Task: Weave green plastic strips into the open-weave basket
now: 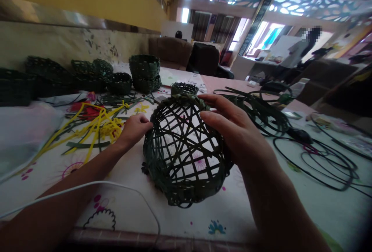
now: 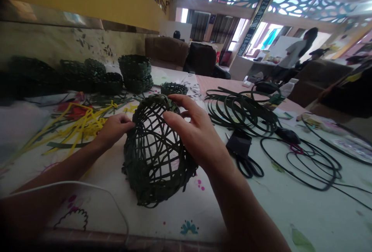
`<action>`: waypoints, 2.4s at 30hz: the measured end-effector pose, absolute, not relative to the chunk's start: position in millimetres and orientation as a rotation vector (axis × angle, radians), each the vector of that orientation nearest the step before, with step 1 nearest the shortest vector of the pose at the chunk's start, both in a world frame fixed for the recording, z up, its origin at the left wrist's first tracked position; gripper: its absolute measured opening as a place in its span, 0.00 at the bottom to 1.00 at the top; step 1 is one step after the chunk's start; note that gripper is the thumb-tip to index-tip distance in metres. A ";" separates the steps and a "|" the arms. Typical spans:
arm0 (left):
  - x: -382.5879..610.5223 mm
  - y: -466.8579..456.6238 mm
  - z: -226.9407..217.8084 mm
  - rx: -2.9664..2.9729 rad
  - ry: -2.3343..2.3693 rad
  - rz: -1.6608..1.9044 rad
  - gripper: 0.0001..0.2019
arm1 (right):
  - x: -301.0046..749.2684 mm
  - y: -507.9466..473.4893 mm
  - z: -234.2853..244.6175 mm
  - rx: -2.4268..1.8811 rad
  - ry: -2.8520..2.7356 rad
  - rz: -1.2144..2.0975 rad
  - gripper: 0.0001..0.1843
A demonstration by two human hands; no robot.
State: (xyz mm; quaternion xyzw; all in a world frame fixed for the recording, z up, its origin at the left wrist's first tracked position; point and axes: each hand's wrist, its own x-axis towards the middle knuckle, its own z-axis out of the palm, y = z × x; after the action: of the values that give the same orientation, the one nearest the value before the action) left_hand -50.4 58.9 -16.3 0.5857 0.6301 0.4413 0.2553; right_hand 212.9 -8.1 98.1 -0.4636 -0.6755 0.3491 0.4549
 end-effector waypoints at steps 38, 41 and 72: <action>-48.5 55.3 -13.7 1.085 1.260 1.037 0.17 | 210.5 -1.0 96.7 -1.121 -1.676 0.807 0.19; -48.7 53.0 -10.9 1.190 1.275 1.009 0.18 | 209.9 -2.4 97.0 -1.112 -1.673 0.804 0.18; -68.3 67.9 -27.0 1.365 1.614 1.299 0.30 | 250.6 105.3 -5.1 -1.176 -1.261 1.519 0.16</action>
State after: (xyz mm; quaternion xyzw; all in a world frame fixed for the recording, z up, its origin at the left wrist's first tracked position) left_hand -68.3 67.9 -27.0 0.5204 0.6153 0.4952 0.3246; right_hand 250.6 105.3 -5.1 -0.4670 -0.5008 0.6030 0.4092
